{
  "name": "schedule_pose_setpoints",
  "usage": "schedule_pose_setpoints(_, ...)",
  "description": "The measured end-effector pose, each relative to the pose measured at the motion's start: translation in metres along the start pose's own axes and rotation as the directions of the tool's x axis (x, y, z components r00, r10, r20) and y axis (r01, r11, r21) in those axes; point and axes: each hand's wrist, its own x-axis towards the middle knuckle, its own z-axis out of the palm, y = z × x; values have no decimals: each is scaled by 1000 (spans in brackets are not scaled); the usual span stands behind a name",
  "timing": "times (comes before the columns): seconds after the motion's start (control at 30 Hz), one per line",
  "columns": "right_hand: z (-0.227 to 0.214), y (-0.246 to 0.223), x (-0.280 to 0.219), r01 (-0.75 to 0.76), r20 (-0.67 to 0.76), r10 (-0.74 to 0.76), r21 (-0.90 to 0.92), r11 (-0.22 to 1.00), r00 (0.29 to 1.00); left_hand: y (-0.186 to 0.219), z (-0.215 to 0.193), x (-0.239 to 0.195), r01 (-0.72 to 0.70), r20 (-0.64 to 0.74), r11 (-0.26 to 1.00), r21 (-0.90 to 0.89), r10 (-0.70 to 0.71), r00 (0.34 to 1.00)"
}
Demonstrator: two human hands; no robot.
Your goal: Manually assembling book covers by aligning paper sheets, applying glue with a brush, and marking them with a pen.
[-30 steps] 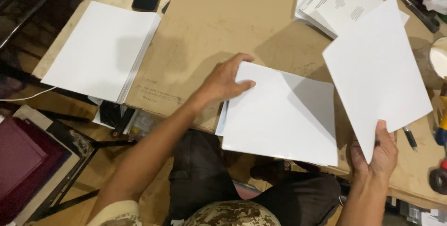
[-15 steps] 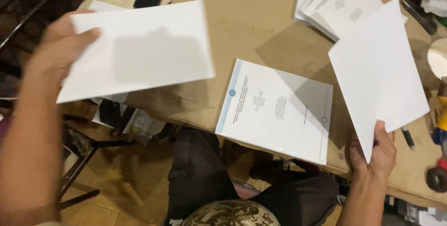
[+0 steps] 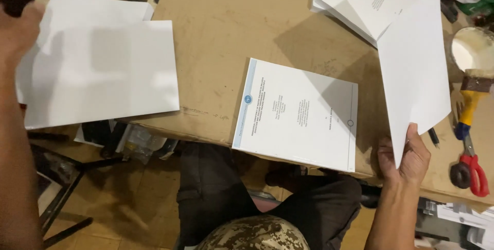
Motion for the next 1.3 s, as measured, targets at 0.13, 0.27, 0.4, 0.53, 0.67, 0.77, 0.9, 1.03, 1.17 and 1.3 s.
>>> schedule_pose_setpoints(0.13, 45, -1, -44, 347, 18, -349, -180, 921, 937, 186, -18, -41, -559, -183, 813, -163, 532, 827)
schedule_pose_setpoints(0.27, 117, 3, -99, 865, 405, -765, -262, 427, 500, 417, -34, -115, -648, -81, 482, -590, 763, 642)
schedule_pose_setpoints(0.4, 133, 33, -118, 953, 401, -867, -188, 239, 297, 526, 1, -203, -602, -19, 281, -747, 896, 443)
schedule_pose_setpoints(0.53, 106, 19, -113, 991, 760, -647, -124, -51, 62, 557, 11, -223, -491, -93, 195, -849, 860, 502)
schedule_pose_setpoints(0.67, 122, -7, -133, 866, 585, -702, -493, 89, 405, 533, -7, -211, -451, -107, 169, -877, 844, 525)
schedule_pose_setpoints(0.77, 103, -51, -119, 957, 884, -375, -227, 180, 280, 504, -37, -192, -473, -89, 195, -859, 854, 513)
schedule_pose_setpoints(0.9, -21, -63, -64, 612, 958, -272, -163, -774, -89, 486, -72, -172, -284, 16, 251, -925, 776, 631)
schedule_pose_setpoints(1.03, -43, -52, -35, 636, 695, -575, -687, -352, 432, 462, -78, -176, -221, 110, 407, -886, 648, 754)
schedule_pose_setpoints(1.17, 34, -35, -65, 591, 463, -367, -611, 527, 807, 394, -55, -196, -316, 120, 493, -811, 668, 734)
schedule_pose_setpoints(1.3, 38, -10, -62, 158, 64, -169, -760, 631, 984, 385, -77, -231, 110, 759, 896, -430, 294, 581)
